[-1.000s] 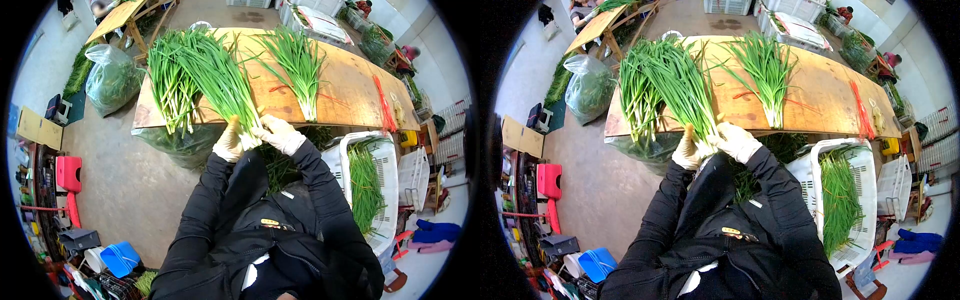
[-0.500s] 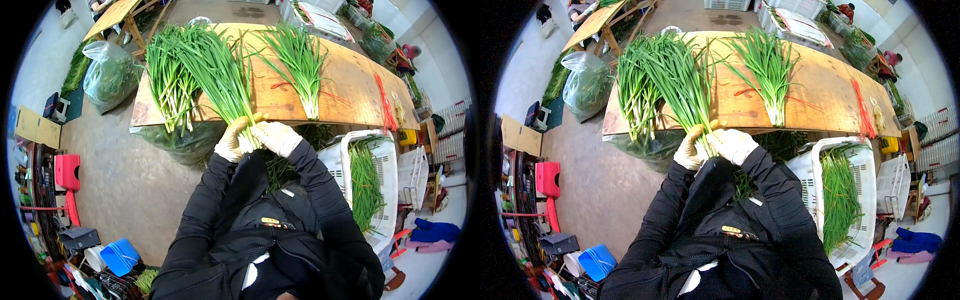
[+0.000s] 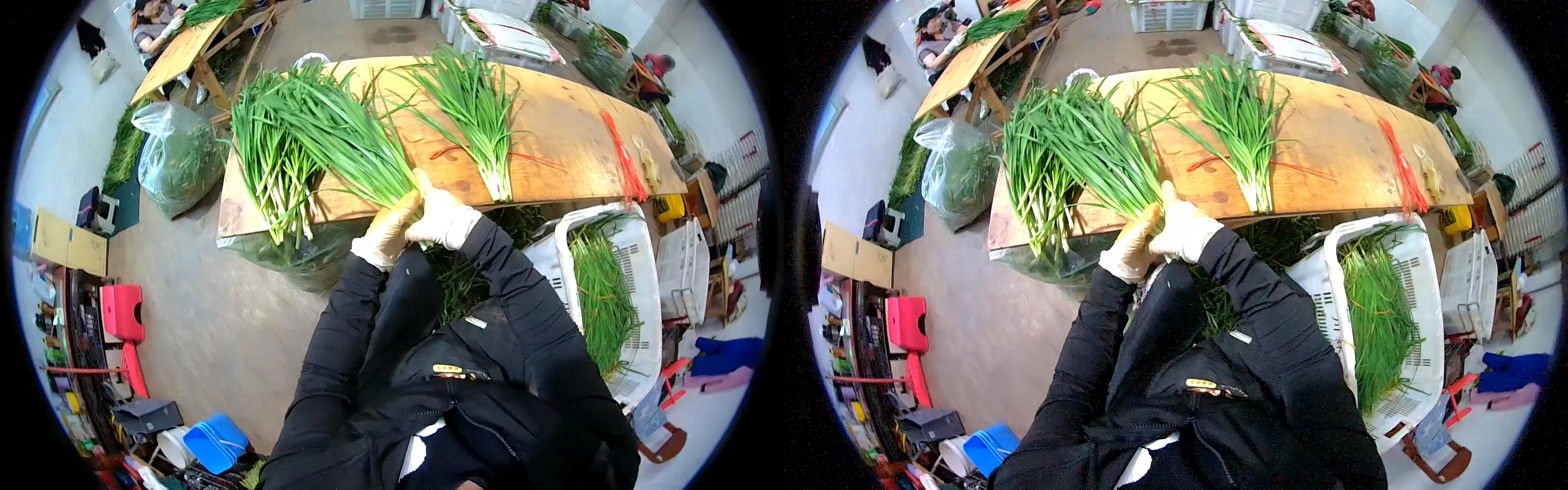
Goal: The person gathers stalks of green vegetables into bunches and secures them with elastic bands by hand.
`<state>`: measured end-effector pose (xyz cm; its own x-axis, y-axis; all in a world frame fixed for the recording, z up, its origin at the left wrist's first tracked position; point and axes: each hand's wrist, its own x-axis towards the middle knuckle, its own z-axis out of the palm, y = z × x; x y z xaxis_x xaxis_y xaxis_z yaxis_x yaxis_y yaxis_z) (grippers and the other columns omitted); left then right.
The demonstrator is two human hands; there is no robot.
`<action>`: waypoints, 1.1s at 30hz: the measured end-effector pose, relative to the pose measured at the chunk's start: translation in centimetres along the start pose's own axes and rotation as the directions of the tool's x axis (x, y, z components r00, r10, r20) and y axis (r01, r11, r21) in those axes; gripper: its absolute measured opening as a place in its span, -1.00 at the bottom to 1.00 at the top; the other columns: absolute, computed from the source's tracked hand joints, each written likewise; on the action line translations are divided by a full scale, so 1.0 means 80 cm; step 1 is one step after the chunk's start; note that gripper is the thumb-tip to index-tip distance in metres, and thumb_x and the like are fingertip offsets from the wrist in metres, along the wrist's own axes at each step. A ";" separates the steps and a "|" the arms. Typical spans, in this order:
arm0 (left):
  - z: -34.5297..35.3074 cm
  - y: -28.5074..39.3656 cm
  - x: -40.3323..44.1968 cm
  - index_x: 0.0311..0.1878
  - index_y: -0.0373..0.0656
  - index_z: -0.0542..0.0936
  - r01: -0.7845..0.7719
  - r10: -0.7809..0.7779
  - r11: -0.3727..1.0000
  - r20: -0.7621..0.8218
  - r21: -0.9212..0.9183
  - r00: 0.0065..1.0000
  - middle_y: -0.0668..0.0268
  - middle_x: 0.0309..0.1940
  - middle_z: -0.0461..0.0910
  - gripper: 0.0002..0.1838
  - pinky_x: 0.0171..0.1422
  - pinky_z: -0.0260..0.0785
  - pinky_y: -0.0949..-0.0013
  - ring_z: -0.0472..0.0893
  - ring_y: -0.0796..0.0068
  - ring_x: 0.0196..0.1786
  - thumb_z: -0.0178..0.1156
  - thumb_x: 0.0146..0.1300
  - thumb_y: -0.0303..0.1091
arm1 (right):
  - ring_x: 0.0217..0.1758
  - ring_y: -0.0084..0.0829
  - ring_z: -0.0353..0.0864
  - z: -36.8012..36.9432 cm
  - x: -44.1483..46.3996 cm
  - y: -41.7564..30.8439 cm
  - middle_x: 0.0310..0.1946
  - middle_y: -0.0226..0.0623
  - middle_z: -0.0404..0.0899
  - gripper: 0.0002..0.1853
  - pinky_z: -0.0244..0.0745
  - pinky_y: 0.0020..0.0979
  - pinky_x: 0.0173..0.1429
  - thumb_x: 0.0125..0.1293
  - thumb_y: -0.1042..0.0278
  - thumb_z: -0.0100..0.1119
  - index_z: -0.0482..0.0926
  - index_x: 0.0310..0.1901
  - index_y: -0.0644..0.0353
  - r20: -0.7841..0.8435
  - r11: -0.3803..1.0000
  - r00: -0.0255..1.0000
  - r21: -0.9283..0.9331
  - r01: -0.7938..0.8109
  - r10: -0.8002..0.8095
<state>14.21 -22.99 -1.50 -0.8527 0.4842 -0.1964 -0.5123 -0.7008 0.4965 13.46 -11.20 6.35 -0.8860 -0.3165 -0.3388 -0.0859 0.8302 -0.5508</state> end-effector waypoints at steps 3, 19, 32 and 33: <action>0.024 0.013 0.017 0.01 -0.19 0.41 -0.277 0.275 0.958 -0.041 -0.073 0.961 0.29 -0.18 0.52 -0.59 0.01 0.36 0.35 0.49 0.42 -0.12 0.20 0.12 -0.23 | -0.26 -0.03 0.55 -0.011 -0.018 -0.016 -0.31 0.11 0.52 -0.01 0.46 -0.28 -0.14 -0.14 0.37 0.08 -0.32 0.26 0.46 -0.092 0.997 0.994 -0.055 -0.056 0.051; 0.281 0.161 0.175 -0.11 -0.11 0.48 -0.372 0.331 0.918 0.249 0.141 0.910 0.29 -0.25 0.54 -0.66 -0.15 0.39 0.30 0.52 0.32 -0.26 0.20 0.07 -0.18 | -0.18 0.00 0.53 -0.107 -0.116 0.091 -0.02 0.08 0.39 -0.14 0.49 -0.24 -0.17 -0.02 0.51 0.08 -0.18 0.30 0.13 -0.776 0.998 0.628 -0.055 0.027 -0.060; 0.211 0.109 0.320 0.28 -0.33 0.00 -0.095 0.160 -0.568 0.222 0.818 0.962 -0.15 0.26 0.05 -0.19 0.29 0.07 0.33 0.13 0.13 0.31 0.12 0.11 -0.05 | -0.08 -0.06 0.49 -0.065 0.012 0.195 -0.16 0.10 0.46 -0.05 0.37 -0.24 0.06 -0.13 0.28 0.25 -0.13 0.26 0.29 -0.404 0.803 0.716 0.459 -0.380 0.569; 0.186 0.104 0.326 0.28 -0.33 -0.02 -0.166 0.143 -0.593 0.306 0.788 0.941 -0.14 0.26 0.04 -0.17 0.32 0.03 0.32 0.10 0.13 0.32 0.14 0.10 -0.08 | -0.14 -0.11 0.51 -0.064 0.011 0.202 -0.18 0.05 0.47 -0.09 0.41 -0.27 -0.01 -0.14 0.32 0.26 -0.06 0.24 0.29 -0.480 0.834 0.709 0.469 -0.290 0.516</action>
<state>-10.76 -8.42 10.11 -0.8443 0.5158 0.1453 0.5265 0.7478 0.4045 8.96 4.32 1.07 -0.8916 0.4242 -0.1586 0.3986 0.5690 -0.7193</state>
